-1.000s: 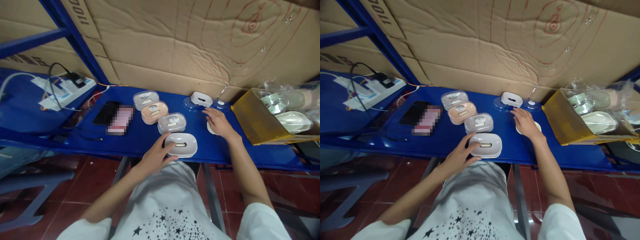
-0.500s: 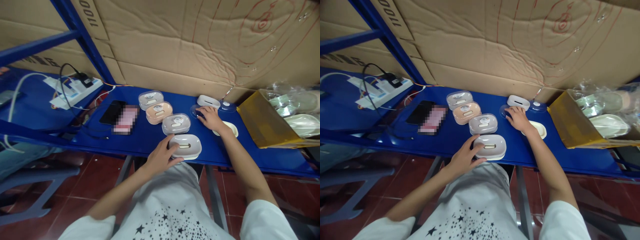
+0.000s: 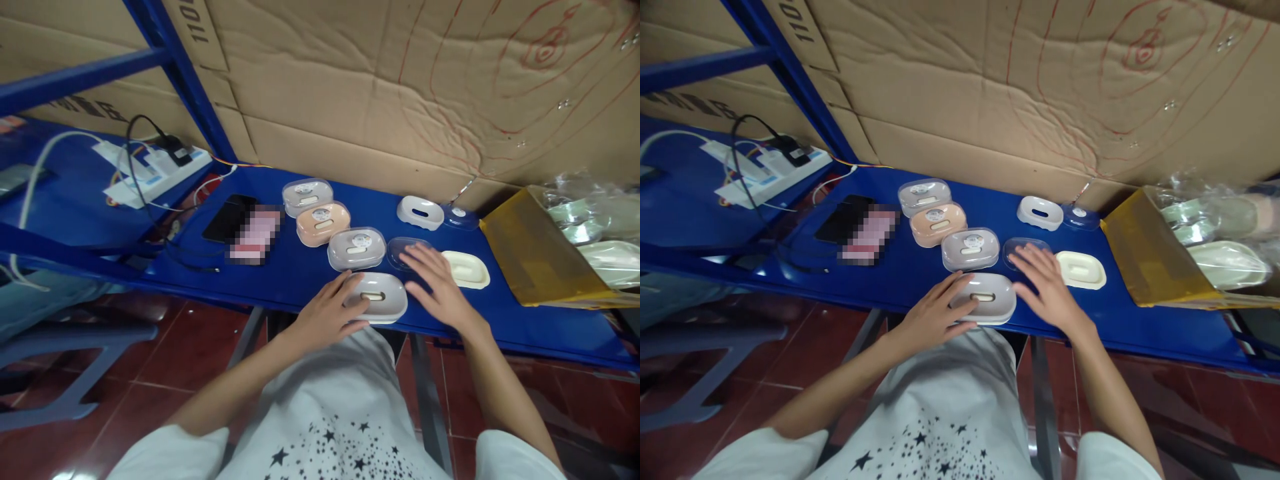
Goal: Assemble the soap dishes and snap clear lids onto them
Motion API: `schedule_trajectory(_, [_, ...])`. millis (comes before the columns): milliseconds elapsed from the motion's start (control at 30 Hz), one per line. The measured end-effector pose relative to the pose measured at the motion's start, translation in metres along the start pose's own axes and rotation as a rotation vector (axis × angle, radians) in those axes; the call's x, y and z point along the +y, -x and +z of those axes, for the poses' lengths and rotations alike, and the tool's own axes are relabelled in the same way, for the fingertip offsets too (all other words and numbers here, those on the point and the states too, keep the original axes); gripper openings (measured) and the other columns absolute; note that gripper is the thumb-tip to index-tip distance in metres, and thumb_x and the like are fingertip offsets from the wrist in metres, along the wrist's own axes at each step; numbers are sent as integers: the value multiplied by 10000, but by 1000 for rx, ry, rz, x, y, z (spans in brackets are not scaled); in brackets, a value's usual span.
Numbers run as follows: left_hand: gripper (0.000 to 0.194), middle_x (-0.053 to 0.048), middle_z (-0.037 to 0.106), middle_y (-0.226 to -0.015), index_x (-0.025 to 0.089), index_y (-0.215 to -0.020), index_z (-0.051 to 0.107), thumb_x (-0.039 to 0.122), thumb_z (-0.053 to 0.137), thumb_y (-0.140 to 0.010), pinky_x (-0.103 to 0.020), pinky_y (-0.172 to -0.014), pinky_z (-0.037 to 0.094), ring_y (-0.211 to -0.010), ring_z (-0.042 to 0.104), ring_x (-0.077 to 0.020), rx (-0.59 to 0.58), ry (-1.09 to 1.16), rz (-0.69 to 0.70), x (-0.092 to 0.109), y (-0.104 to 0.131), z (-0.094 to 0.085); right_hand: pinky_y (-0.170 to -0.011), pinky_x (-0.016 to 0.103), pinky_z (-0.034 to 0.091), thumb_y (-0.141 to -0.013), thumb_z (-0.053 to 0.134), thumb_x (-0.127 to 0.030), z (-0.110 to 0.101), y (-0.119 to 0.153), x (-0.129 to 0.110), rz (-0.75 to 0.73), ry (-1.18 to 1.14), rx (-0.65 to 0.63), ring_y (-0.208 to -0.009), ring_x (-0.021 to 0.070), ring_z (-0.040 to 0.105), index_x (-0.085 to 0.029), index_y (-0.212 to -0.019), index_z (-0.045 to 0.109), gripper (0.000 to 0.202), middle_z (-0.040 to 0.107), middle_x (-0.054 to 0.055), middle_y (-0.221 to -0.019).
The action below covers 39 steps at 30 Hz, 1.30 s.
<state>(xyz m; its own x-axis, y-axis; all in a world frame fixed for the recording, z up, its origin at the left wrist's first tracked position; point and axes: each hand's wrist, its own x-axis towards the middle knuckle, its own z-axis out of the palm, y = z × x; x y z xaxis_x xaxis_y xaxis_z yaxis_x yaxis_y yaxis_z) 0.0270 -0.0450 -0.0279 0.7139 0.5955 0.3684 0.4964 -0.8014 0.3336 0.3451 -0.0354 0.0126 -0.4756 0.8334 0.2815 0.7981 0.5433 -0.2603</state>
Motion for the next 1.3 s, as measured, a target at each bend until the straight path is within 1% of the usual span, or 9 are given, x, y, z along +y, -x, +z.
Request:
schedule_trajectory(100, [417,-156,421,-1712,270,-1396,630,511,649,-1057,-627,-1213,501,-1620,366,-416,-11,-3,-22,-1,1,3,-1283,623,412,-1087,583,-514,11,15,-39,-158,-50,-117,-1610,329,415,-362,-1747,240,760,476,82,-1714])
schedule_trajectory(233, [435,-150,409,-1727,288,-1428,615,483,681,-1044,-611,-1217,493,-1636,340,-409,-46,-54,-17,-2,2,3,-1295,620,404,-1107,576,-388,26,25,-59,-204,53,-82,-1588,310,456,-342,-1755,215,743,549,86,-1660])
schedule_trajectory(333, [463,-171,375,-1741,279,-1453,609,508,661,-1053,-619,-1223,479,-1622,364,-411,-48,-1,26,-3,3,-1,-1301,619,382,-1124,514,-447,21,18,-40,-182,33,-92,-1613,306,414,-361,-1750,227,694,445,79,-1733])
schedule_trajectory(500, [497,-191,356,-1742,254,-1497,563,387,692,-1036,-589,-1228,487,-1567,460,-382,-1,169,-78,-5,8,-10,-1292,743,251,-1089,534,-546,7,-9,28,117,146,-24,-1660,404,281,-304,-1722,324,709,377,156,-1763])
schedule_trajectory(600, [654,-165,393,-1728,278,-1560,477,356,765,-978,-556,-1241,489,-1562,474,-356,-33,287,-148,-8,8,-14,-1249,762,300,-1033,605,-630,3,-20,58,141,98,-78,-1570,422,446,-325,-1626,483,678,528,158,-1655])
schedule_trajectory(700, [730,-144,411,-1727,305,-1587,425,348,792,-957,-565,-1256,475,-1575,465,-342,-45,353,-191,-9,8,-15,-1204,650,441,-1032,611,-620,-3,-21,63,147,-5,-2,-1394,368,622,-302,-1530,594,591,646,151,-1485])
schedule_trajectory(900, [837,-161,439,-1716,307,-1645,353,416,809,-952,-609,-1265,452,-1571,477,-361,7,396,-228,-13,8,-5,-1164,543,527,-1083,551,-538,-4,1,12,54,-217,29,-1378,332,631,-338,-1570,569,527,643,114,-1502])
schedule_trajectory(1100, [956,-167,425,-1724,325,-1695,261,488,825,-940,-610,-1260,461,-1576,468,-370,12,429,-223,-16,8,-3,-1192,620,487,-1043,663,-530,11,8,-52,-131,-52,-49,-1533,372,492,-391,-1660,445,669,548,108,-1633])
schedule_trajectory(1300, [912,-143,449,-1710,364,-1701,289,469,810,-958,-599,-1266,456,-1571,475,-358,22,469,-157,-20,9,-8,-1230,662,442,-1071,623,-497,24,-1,-72,-215,65,-47,-1524,369,511,-348,-1692,400,677,578,132,-1617])
